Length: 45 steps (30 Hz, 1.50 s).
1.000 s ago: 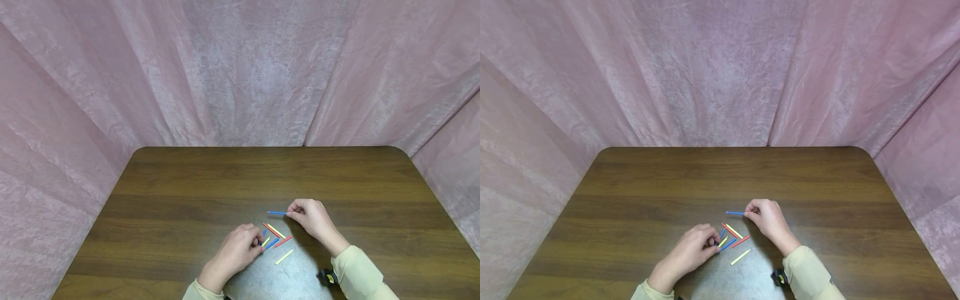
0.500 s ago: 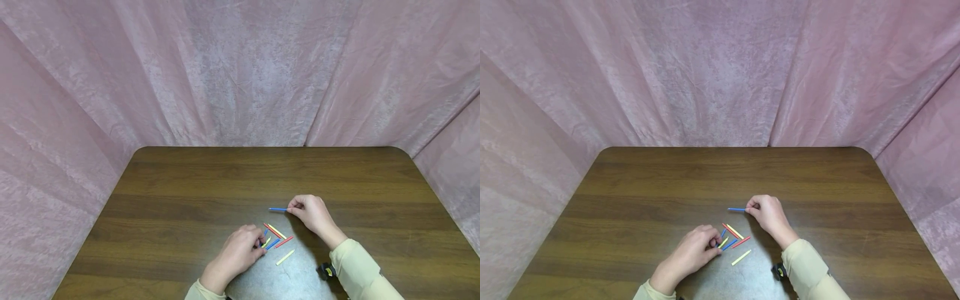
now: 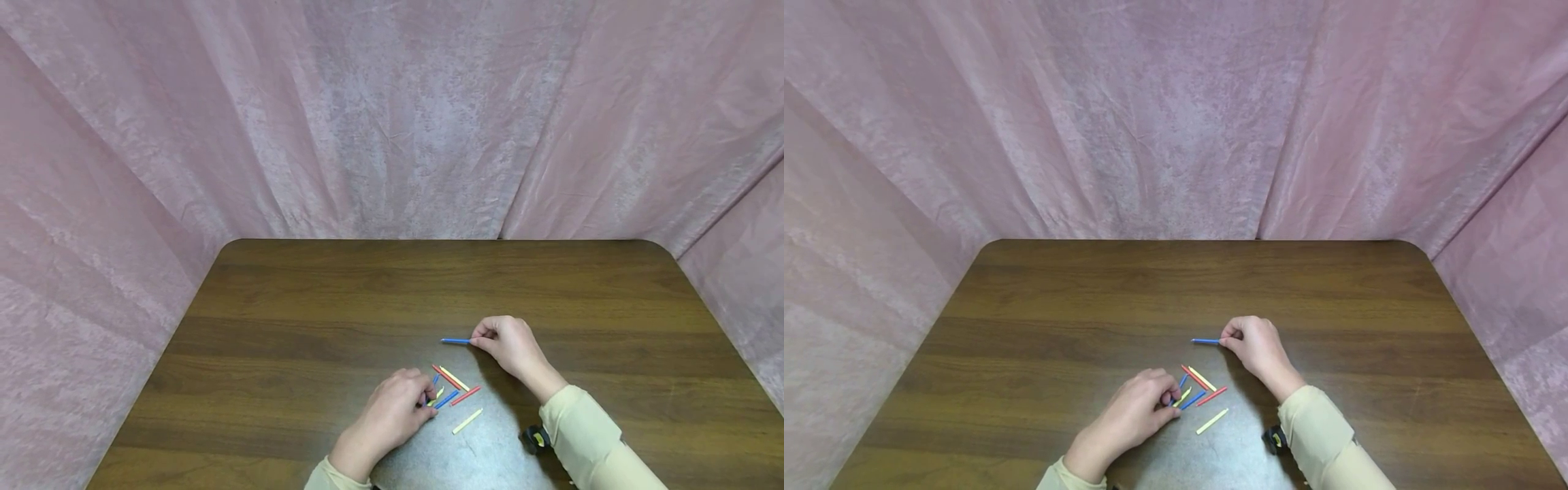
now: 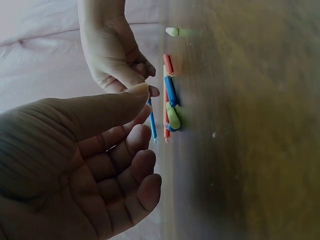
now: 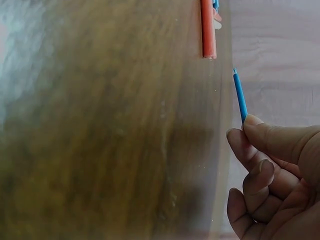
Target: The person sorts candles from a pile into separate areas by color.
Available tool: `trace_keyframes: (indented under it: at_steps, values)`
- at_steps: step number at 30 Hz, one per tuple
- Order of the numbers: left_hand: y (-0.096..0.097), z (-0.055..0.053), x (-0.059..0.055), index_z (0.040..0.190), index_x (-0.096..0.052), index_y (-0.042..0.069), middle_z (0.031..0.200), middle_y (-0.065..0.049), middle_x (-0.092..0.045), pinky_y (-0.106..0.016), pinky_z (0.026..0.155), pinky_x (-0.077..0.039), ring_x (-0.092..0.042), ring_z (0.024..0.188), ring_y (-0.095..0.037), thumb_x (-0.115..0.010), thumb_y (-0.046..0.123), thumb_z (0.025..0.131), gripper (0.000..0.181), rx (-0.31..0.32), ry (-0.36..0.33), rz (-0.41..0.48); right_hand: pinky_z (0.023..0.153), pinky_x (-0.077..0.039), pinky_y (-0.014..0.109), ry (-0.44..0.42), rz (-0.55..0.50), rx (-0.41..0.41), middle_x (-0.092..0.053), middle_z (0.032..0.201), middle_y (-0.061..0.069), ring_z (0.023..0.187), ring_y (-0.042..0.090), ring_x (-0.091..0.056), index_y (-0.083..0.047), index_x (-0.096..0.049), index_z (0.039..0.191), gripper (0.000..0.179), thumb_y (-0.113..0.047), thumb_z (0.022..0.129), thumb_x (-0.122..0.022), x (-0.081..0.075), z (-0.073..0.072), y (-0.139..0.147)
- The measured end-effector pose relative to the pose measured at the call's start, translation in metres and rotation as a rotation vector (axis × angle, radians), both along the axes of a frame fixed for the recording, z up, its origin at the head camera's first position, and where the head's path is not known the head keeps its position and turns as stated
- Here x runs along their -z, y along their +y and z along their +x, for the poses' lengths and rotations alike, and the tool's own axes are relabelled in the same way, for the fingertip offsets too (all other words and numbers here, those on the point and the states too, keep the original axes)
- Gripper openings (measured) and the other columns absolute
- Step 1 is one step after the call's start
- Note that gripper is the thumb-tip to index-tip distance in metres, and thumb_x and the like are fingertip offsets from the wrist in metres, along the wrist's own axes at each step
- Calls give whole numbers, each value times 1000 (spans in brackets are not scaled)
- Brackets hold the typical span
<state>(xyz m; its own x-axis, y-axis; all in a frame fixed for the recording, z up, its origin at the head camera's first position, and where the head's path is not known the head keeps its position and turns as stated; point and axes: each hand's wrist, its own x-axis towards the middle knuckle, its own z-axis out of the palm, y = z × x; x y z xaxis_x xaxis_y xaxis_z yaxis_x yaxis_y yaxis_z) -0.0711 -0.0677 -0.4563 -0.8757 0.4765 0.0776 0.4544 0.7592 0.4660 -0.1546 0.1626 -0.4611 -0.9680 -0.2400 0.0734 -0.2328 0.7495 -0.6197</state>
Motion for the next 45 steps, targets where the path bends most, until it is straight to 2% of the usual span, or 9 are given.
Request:
trace_keyframes:
  at_steps: [13,29,45]
  values:
    - [2,0,1,81,-65,18,71,13,-47,-19,62,-39,-45,69,-2,-84,20,73,21,7,11,-29,68,-45,32,-29,21,-13,-62,67,-12,65,6,-55,-18,-69,71,14,-13,81,-77,0,-4,-3]
    - [3,-1,3,78,-64,19,69,15,-43,-20,61,-39,-45,69,-3,-85,20,71,22,8,23,-64,66,-43,34,-26,56,-58,-59,62,-13,62,6,-52,-18,-68,69,16,-13,80,-78,1,-10,-9]
    - [5,0,3,77,-63,19,69,14,-45,-22,60,-40,-47,69,-5,-85,20,71,23,0,22,-81,62,-42,33,-2,85,-95,-58,60,-11,59,5,-49,-17,-66,67,19,-9,77,-79,1,-9,-13]
